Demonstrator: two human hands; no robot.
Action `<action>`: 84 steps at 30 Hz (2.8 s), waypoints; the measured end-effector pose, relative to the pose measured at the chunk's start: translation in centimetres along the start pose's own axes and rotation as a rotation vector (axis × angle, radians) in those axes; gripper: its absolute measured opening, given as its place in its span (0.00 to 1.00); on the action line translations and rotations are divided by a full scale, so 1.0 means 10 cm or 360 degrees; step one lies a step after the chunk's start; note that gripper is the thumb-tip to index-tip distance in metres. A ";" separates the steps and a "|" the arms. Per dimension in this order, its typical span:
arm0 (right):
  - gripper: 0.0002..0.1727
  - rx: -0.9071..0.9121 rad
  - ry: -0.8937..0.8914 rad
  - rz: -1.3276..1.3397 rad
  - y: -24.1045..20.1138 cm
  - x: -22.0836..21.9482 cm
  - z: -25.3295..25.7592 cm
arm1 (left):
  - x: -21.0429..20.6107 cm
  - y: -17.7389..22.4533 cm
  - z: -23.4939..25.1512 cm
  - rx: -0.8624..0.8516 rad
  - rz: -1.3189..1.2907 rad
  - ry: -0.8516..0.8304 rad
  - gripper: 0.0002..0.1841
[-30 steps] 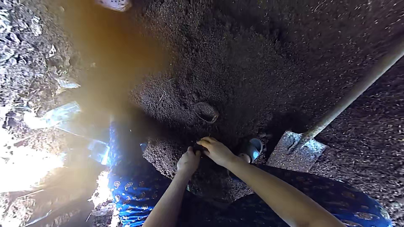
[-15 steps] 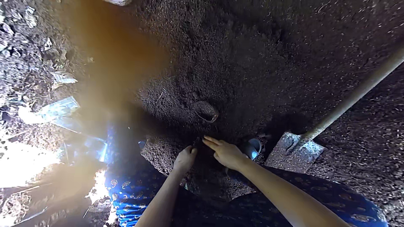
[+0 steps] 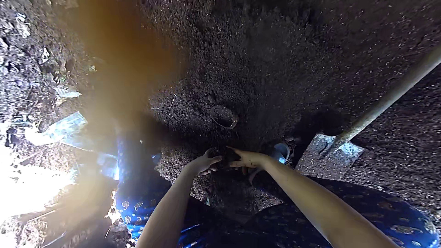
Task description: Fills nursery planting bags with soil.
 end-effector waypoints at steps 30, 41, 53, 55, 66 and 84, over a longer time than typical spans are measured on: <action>0.39 0.0019 0.1268 -0.0367 0.70 1.05 1.22 | -0.44 0.07 -0.26 -0.1588 0.0332 0.1479 0.11; 0.15 0.0281 0.0275 0.0618 0.09 0.94 0.37 | -0.28 -0.34 -0.47 -0.0310 -0.0247 0.0907 0.21; 0.32 0.0591 0.0480 -0.0933 -0.70 0.07 -0.34 | -0.43 -0.32 -0.38 -0.0138 -0.0158 0.0497 0.34; 0.42 0.0632 0.0452 -0.1185 -0.54 -0.20 -0.38 | -0.42 -0.31 -0.38 -0.0169 -0.0133 0.0462 0.31; 0.26 0.0680 0.0710 -0.0740 -0.24 -0.17 -0.38 | -0.20 -0.37 -0.21 -0.0333 -0.0398 0.0484 0.32; 0.32 0.0078 0.0413 -0.0824 -0.38 -0.23 -0.08 | -0.25 0.10 -0.09 -0.0243 0.0294 0.0477 0.33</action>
Point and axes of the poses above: each hand's wrist, its own z-axis towards the middle knuckle, its own x-axis out of the back of the hand, y = z × x, the point moved 3 cm from there along z, towards the middle knuckle, and after that the axes turned 10 degrees about y, right-handed, at the moved point
